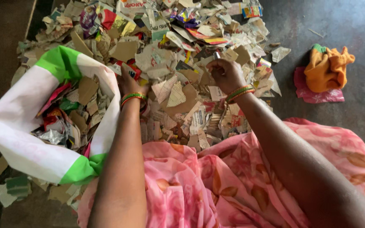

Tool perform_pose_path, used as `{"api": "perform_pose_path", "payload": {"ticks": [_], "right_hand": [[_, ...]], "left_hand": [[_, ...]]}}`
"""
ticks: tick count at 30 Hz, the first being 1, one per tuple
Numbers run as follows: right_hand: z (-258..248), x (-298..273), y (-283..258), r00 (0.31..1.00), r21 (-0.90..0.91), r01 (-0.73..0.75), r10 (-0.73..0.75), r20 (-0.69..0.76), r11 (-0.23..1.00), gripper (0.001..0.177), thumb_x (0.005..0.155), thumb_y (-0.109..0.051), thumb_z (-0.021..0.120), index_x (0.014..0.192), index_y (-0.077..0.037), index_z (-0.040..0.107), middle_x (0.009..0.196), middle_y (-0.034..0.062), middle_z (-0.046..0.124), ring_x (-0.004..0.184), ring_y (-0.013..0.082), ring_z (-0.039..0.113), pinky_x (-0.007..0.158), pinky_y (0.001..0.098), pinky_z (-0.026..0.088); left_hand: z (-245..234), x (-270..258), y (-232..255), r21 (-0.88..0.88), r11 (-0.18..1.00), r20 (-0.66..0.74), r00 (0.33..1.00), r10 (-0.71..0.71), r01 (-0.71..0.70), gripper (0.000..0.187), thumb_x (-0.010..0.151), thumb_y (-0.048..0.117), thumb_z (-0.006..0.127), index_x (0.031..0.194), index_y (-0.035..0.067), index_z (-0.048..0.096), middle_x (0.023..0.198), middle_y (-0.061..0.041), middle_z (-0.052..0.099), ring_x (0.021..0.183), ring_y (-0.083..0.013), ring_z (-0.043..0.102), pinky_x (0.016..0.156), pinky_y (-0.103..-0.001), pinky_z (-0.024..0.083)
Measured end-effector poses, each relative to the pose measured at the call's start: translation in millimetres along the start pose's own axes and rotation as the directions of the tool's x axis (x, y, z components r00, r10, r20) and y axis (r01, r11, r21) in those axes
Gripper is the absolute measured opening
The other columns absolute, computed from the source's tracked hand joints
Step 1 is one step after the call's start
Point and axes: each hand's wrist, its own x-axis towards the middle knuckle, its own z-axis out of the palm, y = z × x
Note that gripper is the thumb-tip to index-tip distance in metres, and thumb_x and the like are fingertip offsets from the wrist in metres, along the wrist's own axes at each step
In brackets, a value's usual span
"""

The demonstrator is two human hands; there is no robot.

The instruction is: The person sits on the floor and sorts through a large pile of torn paper scraps and packaging. They pick up individual pieces, separate them, and place selected items into a white and green bag positioned to their left.

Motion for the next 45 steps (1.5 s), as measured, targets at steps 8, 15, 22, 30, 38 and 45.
{"api": "perform_pose_path", "payload": {"ticks": [8, 15, 22, 30, 38, 45], "right_hand": [[1.3, -0.2, 0.1, 0.999, 0.003, 0.023, -0.023, 0.027, 1.000, 0.019, 0.092, -0.005, 0.063, 0.107, -0.005, 0.075, 0.089, 0.0077, 0.076, 0.080, 0.0153, 0.074, 0.074, 0.0305, 0.058], [-0.2, -1.4, 3.6, 1.000, -0.038, 0.016, -0.015, 0.026, 0.999, 0.019, 0.091, -0.005, 0.065, 0.107, -0.006, 0.075, 0.086, 0.0089, 0.075, 0.077, 0.0155, 0.073, 0.073, 0.0314, 0.057], [-5.4, -0.9, -2.7, 0.997, -0.041, 0.065, -0.064, 0.034, 0.997, 0.022, 0.091, -0.004, 0.066, 0.110, -0.007, 0.075, 0.091, 0.0081, 0.077, 0.083, 0.0157, 0.075, 0.077, 0.0315, 0.058], [-10.9, -1.6, -25.8, 0.955, 0.317, 0.078, -0.162, 0.248, 0.945, 0.054, 0.084, -0.001, 0.072, 0.136, -0.009, 0.058, 0.127, 0.0044, 0.066, 0.096, 0.0099, 0.068, 0.079, 0.0280, 0.060], [-13.6, 13.8, -11.6, 0.965, 0.396, 0.089, -0.177, 0.191, 0.914, 0.022, 0.102, -0.013, 0.073, 0.121, -0.002, 0.072, 0.096, -0.0028, 0.071, 0.085, 0.0048, 0.061, 0.075, 0.0227, 0.053], [-27.4, 8.8, -12.1, 0.955, 0.318, -0.250, 0.178, 0.238, 0.915, 0.031, 0.093, -0.023, 0.077, 0.115, -0.003, 0.069, 0.087, -0.0027, 0.069, 0.069, 0.0060, 0.057, 0.060, 0.0253, 0.048]], "left_hand": [[-4.2, -0.3, -5.6, 0.214, 0.976, -0.022, 0.999, 0.032, -0.026, 0.097, 0.070, 0.013, 0.083, 0.152, 0.008, 0.034, 0.140, -0.024, 0.054, 0.128, -0.0416, 0.055, 0.112, -0.049, 0.041], [13.5, 9.4, -17.5, 0.039, 0.944, -0.270, 0.906, 0.326, -0.328, 0.031, 0.072, 0.000, 0.072, 0.103, 0.004, 0.073, 0.109, -0.020, 0.072, 0.105, -0.0388, 0.068, 0.097, -0.044, 0.053], [-41.1, -66.6, 93.1, -0.204, 0.833, -0.041, 0.855, 0.518, -0.514, 0.027, 0.077, 0.003, 0.076, 0.103, 0.010, 0.076, 0.107, -0.014, 0.073, 0.094, -0.0301, 0.073, 0.083, -0.038, 0.059], [-73.9, -116.9, 155.2, -0.784, 0.571, 0.125, 0.839, 0.529, -0.243, 0.029, 0.093, 0.003, 0.072, 0.121, 0.008, 0.070, 0.103, -0.003, 0.075, 0.094, -0.0112, 0.072, 0.088, -0.028, 0.060], [-73.9, -110.0, 125.1, -0.678, 0.689, -0.070, 0.956, 0.286, -0.256, 0.034, 0.090, 0.006, 0.077, 0.121, 0.005, 0.063, 0.108, -0.002, 0.071, 0.097, -0.0120, 0.068, 0.089, -0.030, 0.057], [-13.1, -53.0, 43.4, -0.433, 0.890, -0.213, 0.976, 0.054, -0.144, 0.024, 0.087, 0.007, 0.074, 0.111, 0.005, 0.069, 0.103, -0.010, 0.074, 0.093, -0.0212, 0.071, 0.087, -0.034, 0.057]]}}
